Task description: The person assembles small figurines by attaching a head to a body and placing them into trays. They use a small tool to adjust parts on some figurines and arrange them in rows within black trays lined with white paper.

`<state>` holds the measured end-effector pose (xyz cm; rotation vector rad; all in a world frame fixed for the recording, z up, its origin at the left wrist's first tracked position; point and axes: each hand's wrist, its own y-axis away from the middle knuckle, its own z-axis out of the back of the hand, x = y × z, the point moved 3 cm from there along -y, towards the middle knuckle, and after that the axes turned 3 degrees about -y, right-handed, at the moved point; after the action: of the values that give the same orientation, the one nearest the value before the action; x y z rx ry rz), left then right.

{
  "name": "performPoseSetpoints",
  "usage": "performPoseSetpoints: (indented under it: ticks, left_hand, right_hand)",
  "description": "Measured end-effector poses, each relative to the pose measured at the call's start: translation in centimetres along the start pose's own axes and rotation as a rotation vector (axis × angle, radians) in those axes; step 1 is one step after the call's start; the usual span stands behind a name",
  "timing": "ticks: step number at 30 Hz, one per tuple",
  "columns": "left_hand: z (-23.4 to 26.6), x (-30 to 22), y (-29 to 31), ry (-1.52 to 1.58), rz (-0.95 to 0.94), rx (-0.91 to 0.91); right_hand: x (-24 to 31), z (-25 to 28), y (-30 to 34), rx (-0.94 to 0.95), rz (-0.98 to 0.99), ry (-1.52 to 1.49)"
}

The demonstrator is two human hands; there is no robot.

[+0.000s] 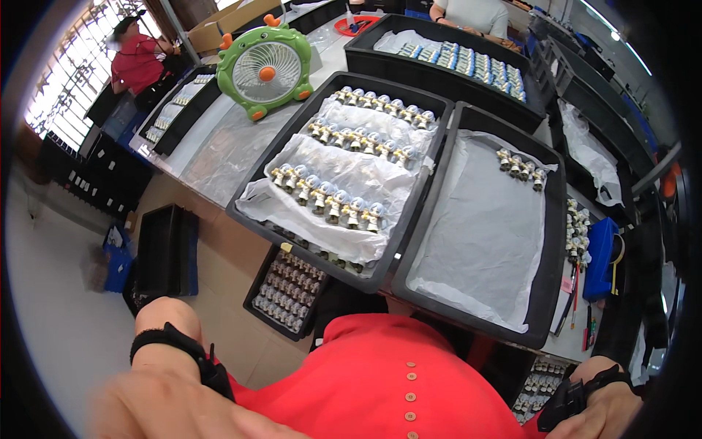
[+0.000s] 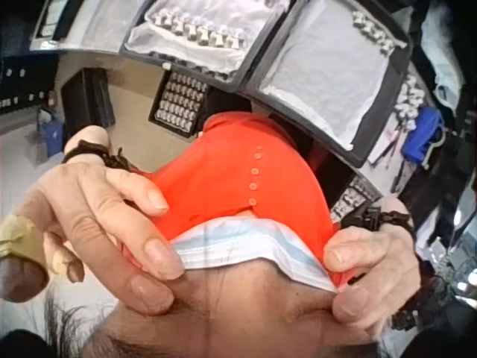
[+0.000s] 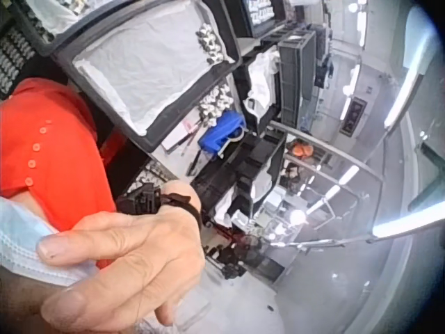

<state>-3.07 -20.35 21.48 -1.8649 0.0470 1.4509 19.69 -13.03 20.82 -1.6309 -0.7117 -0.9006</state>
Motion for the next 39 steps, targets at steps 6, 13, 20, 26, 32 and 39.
performPoseSetpoints:
  ticks: [6, 13, 20, 26, 32, 39]
  left_hand:
    - [-2.8, 0.1, 0.7, -0.018, -0.151, 0.059]
    - [-5.7, -2.5, -0.5, -0.004, 0.348, 0.023]
    - [-7.5, 0.2, 1.5, -0.111, -0.354, 0.173]
    - [-7.8, 0.6, -0.3, -0.232, -0.25, 0.302]
    - [-5.1, 2.7, 2.0, -0.074, -0.186, 0.387]
    - [-2.0, -0.6, -0.1, 0.413, 0.082, 0.205]
  right_hand:
    - [0.4, -1.3, 2.2, 0.111, 0.094, -0.061]
    - [1.0, -3.0, 5.2, 0.184, 0.216, -0.149]
    - [1.8, -5.1, 7.4, 0.184, 0.047, -0.358]
    - [2.2, -4.5, 4.8, 0.247, 0.079, 0.138]
    - [1.8, -2.4, 5.4, -0.034, 0.148, 0.178]
    - [1.9, 0.1, 8.7, -0.004, 0.142, -0.123]
